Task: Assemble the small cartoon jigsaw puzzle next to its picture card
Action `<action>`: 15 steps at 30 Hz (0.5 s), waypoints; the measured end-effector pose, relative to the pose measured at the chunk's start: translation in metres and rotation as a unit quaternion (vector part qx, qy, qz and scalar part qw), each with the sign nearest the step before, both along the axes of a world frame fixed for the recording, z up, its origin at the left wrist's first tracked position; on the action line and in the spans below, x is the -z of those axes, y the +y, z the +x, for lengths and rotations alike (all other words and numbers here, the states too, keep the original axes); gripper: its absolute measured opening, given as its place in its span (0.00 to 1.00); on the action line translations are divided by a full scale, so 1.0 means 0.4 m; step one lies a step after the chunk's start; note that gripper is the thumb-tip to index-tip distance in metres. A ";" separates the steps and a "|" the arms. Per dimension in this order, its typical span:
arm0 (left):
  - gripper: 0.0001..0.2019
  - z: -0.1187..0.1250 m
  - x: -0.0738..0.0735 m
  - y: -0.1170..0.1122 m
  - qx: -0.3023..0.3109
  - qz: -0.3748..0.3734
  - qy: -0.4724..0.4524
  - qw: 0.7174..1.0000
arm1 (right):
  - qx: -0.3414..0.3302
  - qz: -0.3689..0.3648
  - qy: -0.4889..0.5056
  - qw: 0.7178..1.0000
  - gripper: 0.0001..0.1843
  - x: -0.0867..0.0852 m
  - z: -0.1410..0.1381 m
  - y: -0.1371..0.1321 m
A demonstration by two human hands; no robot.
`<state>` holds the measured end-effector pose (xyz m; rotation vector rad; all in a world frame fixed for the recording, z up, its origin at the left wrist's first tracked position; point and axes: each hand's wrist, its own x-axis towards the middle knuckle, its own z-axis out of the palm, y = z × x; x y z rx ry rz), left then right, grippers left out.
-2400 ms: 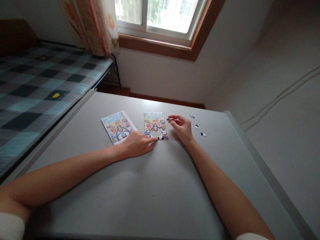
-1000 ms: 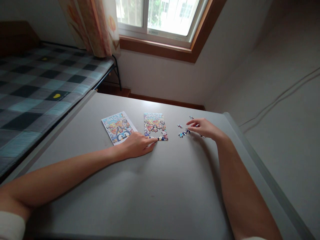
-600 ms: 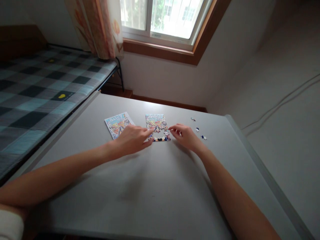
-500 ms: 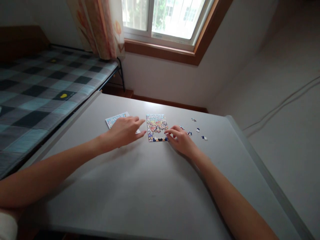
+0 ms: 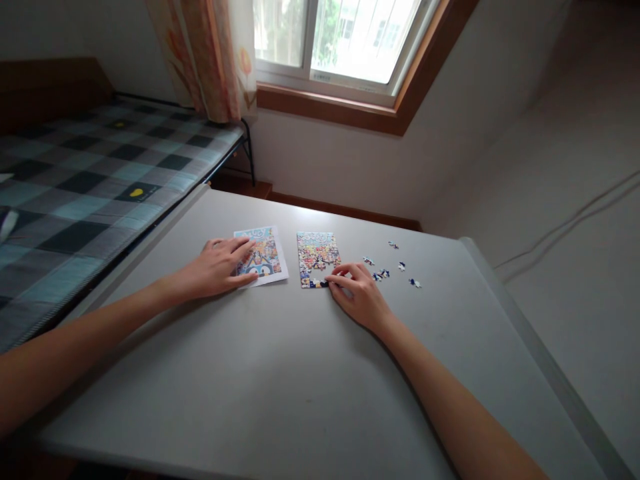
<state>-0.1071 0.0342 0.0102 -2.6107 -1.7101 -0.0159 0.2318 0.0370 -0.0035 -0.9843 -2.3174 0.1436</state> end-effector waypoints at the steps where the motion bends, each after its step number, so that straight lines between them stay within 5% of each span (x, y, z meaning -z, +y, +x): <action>1: 0.36 -0.004 0.002 0.014 0.018 -0.006 -0.007 1.000 | -0.005 -0.003 -0.001 1.000 0.10 0.001 0.001 0.000; 8: 0.28 0.015 -0.014 0.040 0.061 0.055 -0.073 0.994 | -0.017 -0.016 -0.005 1.000 0.12 0.005 -0.002 -0.004; 11: 0.19 0.079 -0.017 -0.001 0.043 0.128 -0.132 0.982 | -0.018 -0.019 -0.003 1.000 0.13 0.005 -0.006 -0.006; 15: 0.12 0.189 -0.008 -0.060 0.110 0.151 -0.163 0.969 | -0.027 -0.024 0.008 0.999 0.13 0.007 -0.008 -0.008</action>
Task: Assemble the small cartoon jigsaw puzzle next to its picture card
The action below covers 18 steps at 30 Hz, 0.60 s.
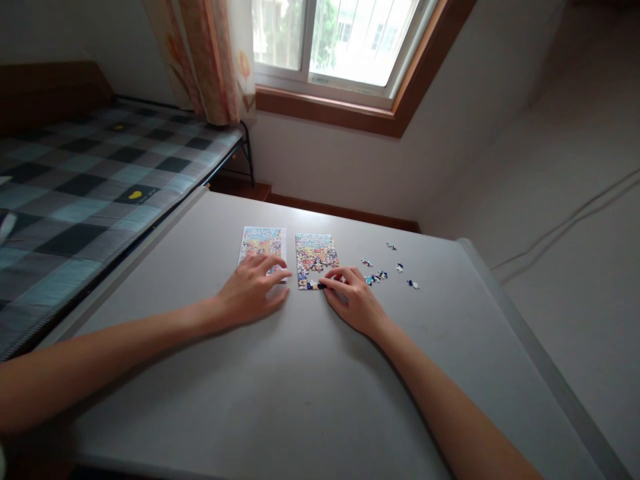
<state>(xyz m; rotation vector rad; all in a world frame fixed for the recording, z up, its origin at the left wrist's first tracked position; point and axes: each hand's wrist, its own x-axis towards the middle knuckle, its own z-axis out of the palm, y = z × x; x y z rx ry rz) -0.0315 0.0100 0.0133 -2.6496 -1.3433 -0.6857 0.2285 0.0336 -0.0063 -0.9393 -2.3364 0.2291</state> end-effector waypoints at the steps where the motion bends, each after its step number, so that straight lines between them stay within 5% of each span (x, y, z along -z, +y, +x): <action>1: 0.12 0.024 0.003 -0.009 0.016 -0.006 0.002 1.000 | -0.003 -0.002 0.003 1.000 0.13 0.000 0.000 -0.001; 5: 0.13 0.083 0.015 -0.016 0.077 -0.001 0.020 0.997 | -0.013 -0.013 0.012 1.000 0.14 -0.001 0.000 -0.004; 9: 0.13 0.080 0.020 -0.003 0.100 0.017 0.013 0.995 | -0.024 -0.025 0.016 0.999 0.15 -0.002 0.000 -0.004; 18: 0.16 0.049 0.040 -0.010 0.039 -0.003 0.007 0.999 | -0.012 -0.015 0.048 0.999 0.15 0.002 0.007 -0.002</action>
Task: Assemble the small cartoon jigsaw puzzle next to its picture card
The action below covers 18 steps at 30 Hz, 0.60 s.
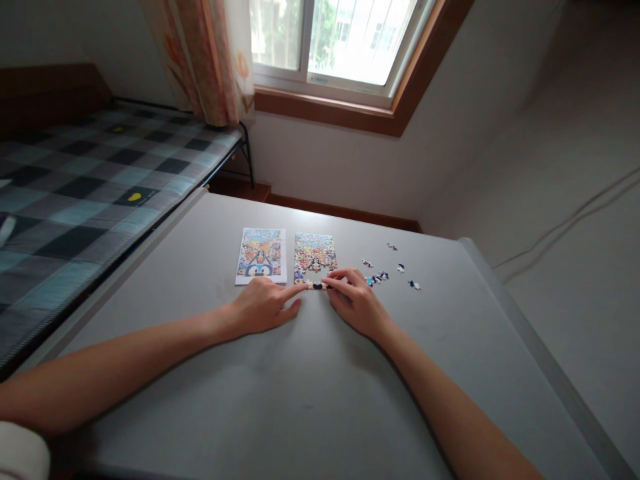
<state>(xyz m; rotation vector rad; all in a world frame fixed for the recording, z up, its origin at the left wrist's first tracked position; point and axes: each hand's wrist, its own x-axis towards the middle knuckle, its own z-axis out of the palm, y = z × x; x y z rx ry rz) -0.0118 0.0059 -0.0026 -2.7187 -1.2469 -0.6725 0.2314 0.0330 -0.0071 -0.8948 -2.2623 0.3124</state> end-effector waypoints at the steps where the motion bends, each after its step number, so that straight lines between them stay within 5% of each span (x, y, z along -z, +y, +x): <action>1: 0.17 0.002 0.001 -0.002 0.000 -0.007 0.008 1.000 | 0.005 0.000 0.004 1.000 0.15 0.001 0.001 0.001; 18: 0.16 0.010 -0.002 -0.001 -0.006 -0.022 0.042 0.999 | 0.010 -0.020 -0.004 1.000 0.11 -0.001 0.003 0.001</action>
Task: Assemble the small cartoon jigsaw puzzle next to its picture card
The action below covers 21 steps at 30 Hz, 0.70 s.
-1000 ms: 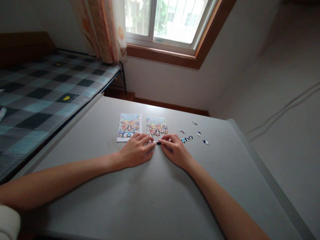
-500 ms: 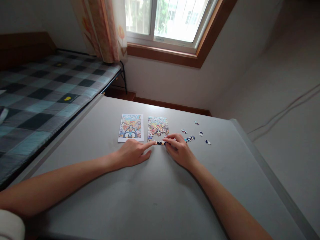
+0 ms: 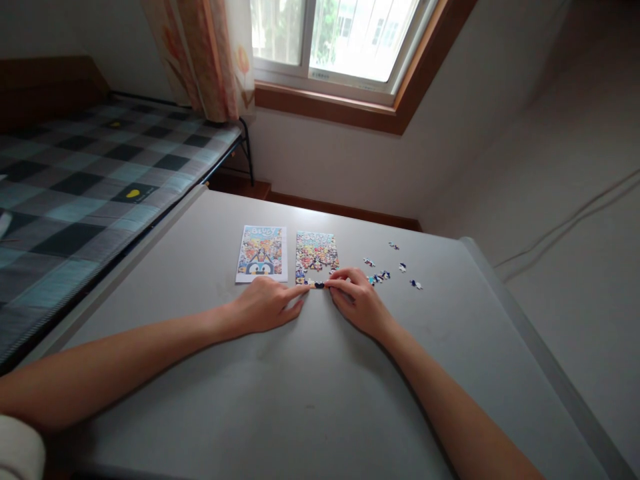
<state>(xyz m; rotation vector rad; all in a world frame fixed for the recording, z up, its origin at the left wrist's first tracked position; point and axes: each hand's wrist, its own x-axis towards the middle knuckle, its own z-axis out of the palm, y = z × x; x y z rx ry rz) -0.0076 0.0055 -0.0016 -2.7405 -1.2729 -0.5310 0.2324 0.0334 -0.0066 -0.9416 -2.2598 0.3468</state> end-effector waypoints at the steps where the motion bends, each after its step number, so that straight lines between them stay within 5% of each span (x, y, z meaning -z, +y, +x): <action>1: 0.16 0.000 -0.001 0.000 -0.001 -0.003 0.000 1.000 | 0.001 0.001 0.000 1.000 0.11 0.000 0.000 0.000; 6: 0.16 -0.001 -0.004 -0.002 -0.001 -0.016 0.000 1.000 | 0.034 0.021 0.023 0.999 0.14 -0.008 -0.005 0.000; 11: 0.16 -0.003 0.000 -0.001 0.007 -0.013 -0.007 1.000 | 0.153 0.085 0.112 0.978 0.18 -0.031 0.028 0.018; 21: 0.16 -0.010 0.009 0.002 0.018 -0.010 -0.026 0.999 | 0.469 0.208 0.145 0.846 0.19 -0.059 0.307 0.105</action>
